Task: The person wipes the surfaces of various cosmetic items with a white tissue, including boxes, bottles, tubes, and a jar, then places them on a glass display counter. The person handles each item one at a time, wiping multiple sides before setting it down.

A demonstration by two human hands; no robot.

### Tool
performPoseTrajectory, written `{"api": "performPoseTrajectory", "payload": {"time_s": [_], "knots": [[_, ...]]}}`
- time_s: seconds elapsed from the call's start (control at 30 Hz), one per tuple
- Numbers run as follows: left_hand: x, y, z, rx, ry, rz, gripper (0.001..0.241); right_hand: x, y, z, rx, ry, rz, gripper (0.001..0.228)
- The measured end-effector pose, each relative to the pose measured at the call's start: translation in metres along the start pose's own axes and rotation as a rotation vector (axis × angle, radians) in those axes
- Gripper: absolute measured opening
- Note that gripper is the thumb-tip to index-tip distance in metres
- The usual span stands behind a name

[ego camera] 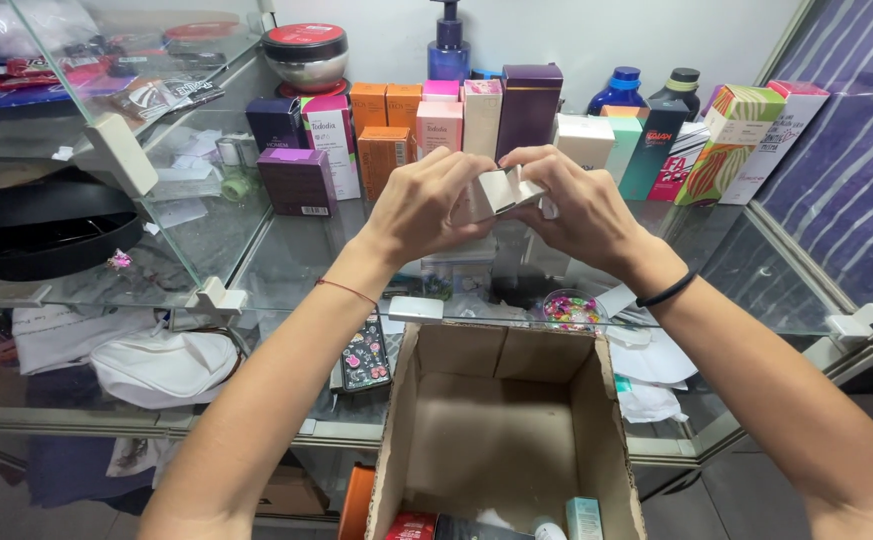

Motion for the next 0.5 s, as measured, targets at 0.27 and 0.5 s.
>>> {"api": "performPoseTrajectory", "payload": {"time_s": [0.27, 0.5], "knots": [[0.001, 0.003, 0.01, 0.004, -0.017, 0.062, 0.063, 0.0, 0.018, 0.017, 0.096, -0.181, 0.251, 0.012], [-0.002, -0.001, 0.0, -0.007, -0.042, 0.007, 0.065, -0.001, 0.005, 0.02, 0.26, -0.33, 0.07, 0.004]]}}
Point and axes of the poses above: each hand's wrist, its own x-axis towards the middle knuckle, its own z-axis out of the back of the hand, y = z × x, the point moved 3 cm from there along x, towards the middle knuckle, and after that the axes turned 13 degrees about x, right-handed, at the moved point
